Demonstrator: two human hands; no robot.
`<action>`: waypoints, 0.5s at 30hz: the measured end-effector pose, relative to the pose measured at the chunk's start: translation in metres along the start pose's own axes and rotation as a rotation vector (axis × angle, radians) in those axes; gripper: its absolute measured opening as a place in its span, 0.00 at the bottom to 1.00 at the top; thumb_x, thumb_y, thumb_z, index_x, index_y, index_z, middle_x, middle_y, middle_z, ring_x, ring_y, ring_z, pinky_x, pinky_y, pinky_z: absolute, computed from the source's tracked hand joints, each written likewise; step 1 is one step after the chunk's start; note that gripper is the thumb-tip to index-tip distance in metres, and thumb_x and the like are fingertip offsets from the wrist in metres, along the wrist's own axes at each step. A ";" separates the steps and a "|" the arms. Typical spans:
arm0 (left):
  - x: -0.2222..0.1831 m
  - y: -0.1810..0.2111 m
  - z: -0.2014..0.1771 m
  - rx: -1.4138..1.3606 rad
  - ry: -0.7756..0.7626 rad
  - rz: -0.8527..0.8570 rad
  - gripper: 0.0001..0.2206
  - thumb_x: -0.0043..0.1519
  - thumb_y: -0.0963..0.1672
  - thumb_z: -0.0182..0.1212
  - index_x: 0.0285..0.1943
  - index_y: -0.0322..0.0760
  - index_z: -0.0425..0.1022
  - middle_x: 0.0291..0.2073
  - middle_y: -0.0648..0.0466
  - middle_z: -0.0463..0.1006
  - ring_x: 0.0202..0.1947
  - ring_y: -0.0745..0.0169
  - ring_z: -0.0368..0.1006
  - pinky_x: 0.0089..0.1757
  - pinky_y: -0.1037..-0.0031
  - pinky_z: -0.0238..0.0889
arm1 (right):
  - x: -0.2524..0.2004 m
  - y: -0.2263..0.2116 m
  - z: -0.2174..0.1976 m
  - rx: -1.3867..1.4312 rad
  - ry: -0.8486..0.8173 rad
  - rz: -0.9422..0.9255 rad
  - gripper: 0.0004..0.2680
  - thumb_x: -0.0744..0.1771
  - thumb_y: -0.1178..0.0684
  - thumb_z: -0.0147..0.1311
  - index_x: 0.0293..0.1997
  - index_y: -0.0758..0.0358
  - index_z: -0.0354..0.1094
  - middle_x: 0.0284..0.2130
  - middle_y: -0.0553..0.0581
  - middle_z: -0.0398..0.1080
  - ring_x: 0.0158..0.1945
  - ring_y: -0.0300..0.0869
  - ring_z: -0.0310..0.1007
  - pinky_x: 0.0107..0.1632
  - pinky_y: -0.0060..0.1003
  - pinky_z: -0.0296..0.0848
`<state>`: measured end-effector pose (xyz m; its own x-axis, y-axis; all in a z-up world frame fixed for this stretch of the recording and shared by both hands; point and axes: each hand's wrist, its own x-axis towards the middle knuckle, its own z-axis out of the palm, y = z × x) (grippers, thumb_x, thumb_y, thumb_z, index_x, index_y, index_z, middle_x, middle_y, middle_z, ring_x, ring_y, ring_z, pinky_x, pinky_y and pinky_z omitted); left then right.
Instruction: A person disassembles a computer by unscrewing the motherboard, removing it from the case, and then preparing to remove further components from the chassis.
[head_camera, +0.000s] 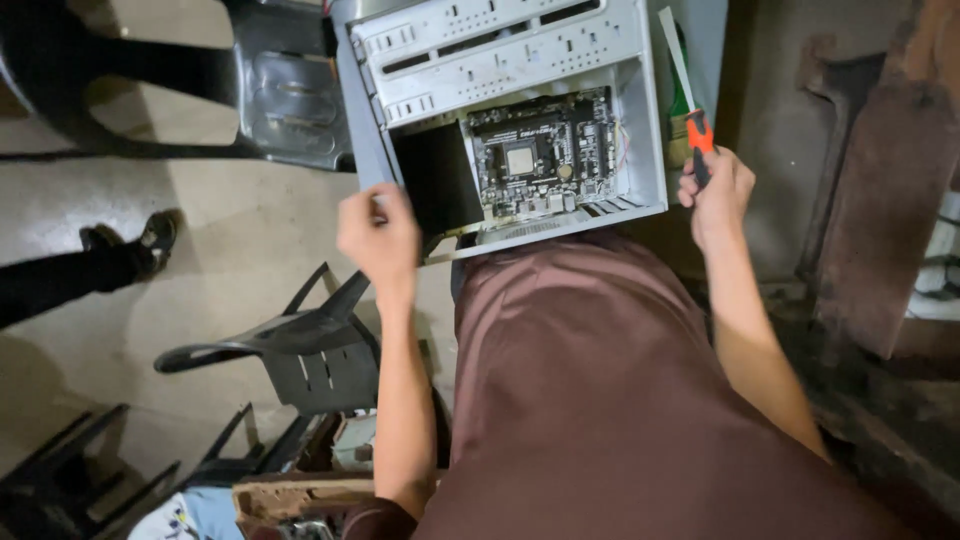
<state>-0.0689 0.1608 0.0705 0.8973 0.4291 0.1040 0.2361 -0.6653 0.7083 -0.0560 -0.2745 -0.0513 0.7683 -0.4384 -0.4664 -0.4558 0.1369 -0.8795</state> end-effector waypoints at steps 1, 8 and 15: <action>-0.005 -0.025 -0.003 0.029 0.221 -0.059 0.04 0.70 0.42 0.62 0.45 0.39 0.82 0.32 0.47 0.80 0.32 0.48 0.80 0.38 0.66 0.74 | -0.004 0.003 0.008 0.164 0.106 0.094 0.10 0.71 0.47 0.56 0.46 0.64 0.76 0.24 0.55 0.64 0.18 0.35 0.56 0.19 0.33 0.54; -0.017 -0.155 0.047 -0.696 -0.423 -0.900 0.54 0.66 0.71 0.47 0.84 0.25 0.58 0.83 0.29 0.51 0.84 0.26 0.38 0.76 0.40 0.25 | 0.021 -0.027 0.049 -0.105 0.058 -0.254 0.15 0.66 0.54 0.86 0.38 0.58 0.75 0.26 0.50 0.75 0.27 0.33 0.73 0.31 0.29 0.72; -0.023 -0.100 0.041 -0.714 -0.422 -0.818 0.49 0.66 0.69 0.45 0.84 0.32 0.57 0.83 0.37 0.52 0.84 0.35 0.41 0.76 0.45 0.31 | 0.008 -0.036 0.061 -0.394 -0.062 -0.338 0.11 0.62 0.62 0.72 0.36 0.56 0.70 0.30 0.44 0.64 0.34 0.34 0.59 0.40 0.29 0.61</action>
<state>-0.0976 0.1924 -0.0311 0.6593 0.2447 -0.7110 0.6585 0.2686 0.7030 -0.0062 -0.2286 -0.0291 0.9215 -0.3454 -0.1777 -0.3029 -0.3527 -0.8854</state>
